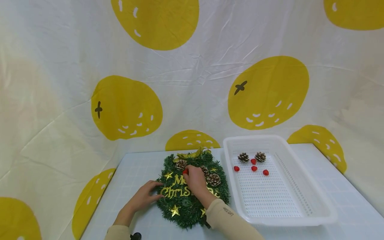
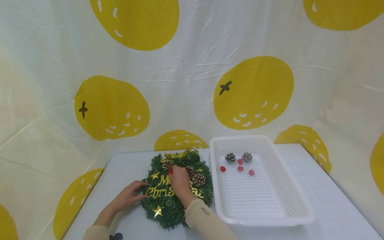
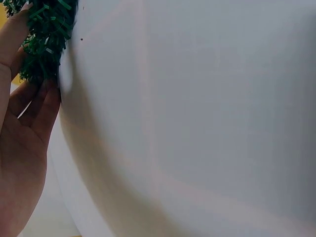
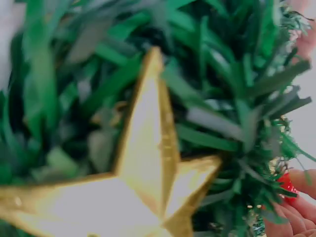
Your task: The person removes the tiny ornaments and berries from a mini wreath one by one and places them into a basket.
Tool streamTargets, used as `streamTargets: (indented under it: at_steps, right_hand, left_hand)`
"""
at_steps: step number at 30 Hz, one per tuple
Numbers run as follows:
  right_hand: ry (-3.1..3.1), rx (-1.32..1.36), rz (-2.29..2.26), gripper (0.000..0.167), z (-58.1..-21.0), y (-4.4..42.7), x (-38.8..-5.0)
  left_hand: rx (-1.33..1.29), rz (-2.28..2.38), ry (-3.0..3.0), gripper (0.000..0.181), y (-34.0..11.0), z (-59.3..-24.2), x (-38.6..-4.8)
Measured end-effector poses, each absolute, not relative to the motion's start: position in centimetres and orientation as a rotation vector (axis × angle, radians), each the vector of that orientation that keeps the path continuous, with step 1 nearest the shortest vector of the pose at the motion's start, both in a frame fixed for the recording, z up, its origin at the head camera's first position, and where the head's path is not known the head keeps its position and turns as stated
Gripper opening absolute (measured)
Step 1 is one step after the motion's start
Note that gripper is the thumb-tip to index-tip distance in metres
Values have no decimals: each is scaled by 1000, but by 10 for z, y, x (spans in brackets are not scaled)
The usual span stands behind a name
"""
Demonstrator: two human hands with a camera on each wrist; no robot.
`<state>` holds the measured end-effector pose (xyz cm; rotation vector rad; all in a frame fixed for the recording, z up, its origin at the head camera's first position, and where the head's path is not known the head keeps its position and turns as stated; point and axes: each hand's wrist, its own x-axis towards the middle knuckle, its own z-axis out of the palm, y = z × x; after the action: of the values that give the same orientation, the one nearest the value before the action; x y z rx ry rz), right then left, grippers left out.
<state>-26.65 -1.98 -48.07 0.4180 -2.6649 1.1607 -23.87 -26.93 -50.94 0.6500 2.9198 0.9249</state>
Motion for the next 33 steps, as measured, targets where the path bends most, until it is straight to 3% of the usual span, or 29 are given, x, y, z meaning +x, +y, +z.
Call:
streamTargets:
  at_steps: [15, 33]
  right_hand:
    - [-2601, 432, 1301, 17, -452, -12, -267]
    - [-2487, 428, 1455, 31, -413, 9, -275]
  left_hand:
    - [656, 927, 2926, 50, -268, -509, -241]
    - [644, 921, 2932, 48, -269, -509, -239]
